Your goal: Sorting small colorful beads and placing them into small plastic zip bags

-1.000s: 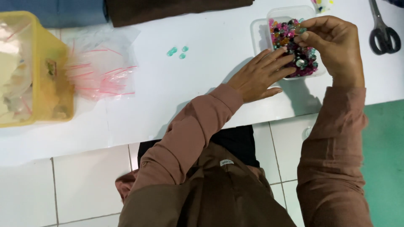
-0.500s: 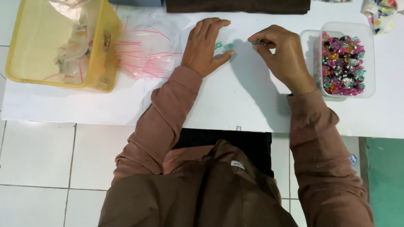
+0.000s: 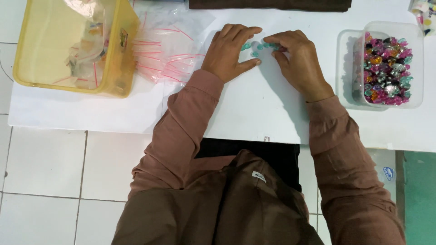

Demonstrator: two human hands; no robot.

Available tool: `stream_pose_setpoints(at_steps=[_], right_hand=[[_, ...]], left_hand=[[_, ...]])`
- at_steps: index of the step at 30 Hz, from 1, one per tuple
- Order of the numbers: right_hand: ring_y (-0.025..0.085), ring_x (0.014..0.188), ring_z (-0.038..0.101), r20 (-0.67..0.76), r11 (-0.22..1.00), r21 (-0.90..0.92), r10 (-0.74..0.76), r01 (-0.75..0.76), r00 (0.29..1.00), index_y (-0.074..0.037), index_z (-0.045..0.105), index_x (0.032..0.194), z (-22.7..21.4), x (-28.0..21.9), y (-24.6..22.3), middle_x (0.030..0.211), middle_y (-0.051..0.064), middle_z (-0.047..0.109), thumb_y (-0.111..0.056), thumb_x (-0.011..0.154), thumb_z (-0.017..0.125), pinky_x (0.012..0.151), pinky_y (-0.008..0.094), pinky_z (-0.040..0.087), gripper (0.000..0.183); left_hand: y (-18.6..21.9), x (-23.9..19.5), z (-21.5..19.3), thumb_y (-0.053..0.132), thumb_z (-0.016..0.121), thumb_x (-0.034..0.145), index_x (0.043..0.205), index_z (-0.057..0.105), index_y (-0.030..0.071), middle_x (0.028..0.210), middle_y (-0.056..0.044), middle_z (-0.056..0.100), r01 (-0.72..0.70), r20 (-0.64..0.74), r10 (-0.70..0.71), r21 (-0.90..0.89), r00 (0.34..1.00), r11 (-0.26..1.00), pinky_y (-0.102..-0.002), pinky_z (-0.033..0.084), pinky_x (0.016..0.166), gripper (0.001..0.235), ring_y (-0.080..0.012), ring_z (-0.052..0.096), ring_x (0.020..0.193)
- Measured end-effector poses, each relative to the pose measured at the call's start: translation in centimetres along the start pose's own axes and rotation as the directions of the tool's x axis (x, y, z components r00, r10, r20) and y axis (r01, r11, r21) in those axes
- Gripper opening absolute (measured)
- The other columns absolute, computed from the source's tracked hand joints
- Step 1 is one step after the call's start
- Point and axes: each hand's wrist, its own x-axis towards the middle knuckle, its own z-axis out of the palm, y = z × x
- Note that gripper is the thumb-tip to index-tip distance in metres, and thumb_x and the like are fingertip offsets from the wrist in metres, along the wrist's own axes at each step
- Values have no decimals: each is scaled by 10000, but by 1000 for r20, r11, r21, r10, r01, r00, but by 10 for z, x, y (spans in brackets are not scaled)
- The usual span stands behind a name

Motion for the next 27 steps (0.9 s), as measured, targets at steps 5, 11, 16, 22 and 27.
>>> stream_pose_setpoints(at_steps=[5, 11, 16, 22, 27], right_hand=[[290, 1010, 595, -29, 998, 19, -57, 58, 998, 20, 694, 1288, 4, -3, -9, 1124, 159, 706, 220, 906, 642, 860, 361, 557, 435], [361, 1164, 600, -118, 992, -30, -122, 120, 985, -12, 623, 1350, -16, -21, -15, 1290, 188, 652, 165, 937, 696, 1011, 454, 524, 455], [364, 1168, 604, -138, 985, -165, -74, 51, 988, 26, 643, 1333, -85, -53, -16, 1282, 212, 656, 87, 989, 727, 998, 471, 515, 360], [399, 998, 658, -186, 936, -330, 59, -119, 981, 153, 705, 1312, -177, -112, 1, 1156, 285, 675, 252, 974, 676, 872, 472, 549, 353], [293, 824, 721, 24, 910, -265, 337, -319, 941, 51, 734, 1206, -187, -132, -7, 1092, 197, 672, 109, 957, 695, 766, 372, 600, 259]], left_hand=[[5, -2, -4, 338, 884, 826, 1390, 546, 232, 1177, 48, 647, 12, 15, -12, 3, 1000, 1000, -396, 451, 950, 666, -211, 544, 1145], [9, 0, -4, 336, 855, 850, 1431, 534, 203, 1293, -9, 597, -55, 14, 54, 59, 998, 997, -417, 448, 938, 677, -254, 538, 1171], [39, 8, 3, 354, 823, 933, 1466, 520, 165, 1426, -75, 533, -222, -14, 227, 153, 974, 963, -484, 461, 1042, 642, -309, 517, 1277], [109, 30, 68, 536, 838, 989, 1562, 407, 178, 1625, -131, 379, -540, 148, 520, 183, 841, 821, -536, 391, 1250, 801, -348, 391, 1505], [155, 42, 122, 510, 874, 984, 1513, 489, 203, 1558, -98, 464, -661, 139, 646, 130, 751, 739, -486, 333, 1240, 723, -314, 407, 1471]])
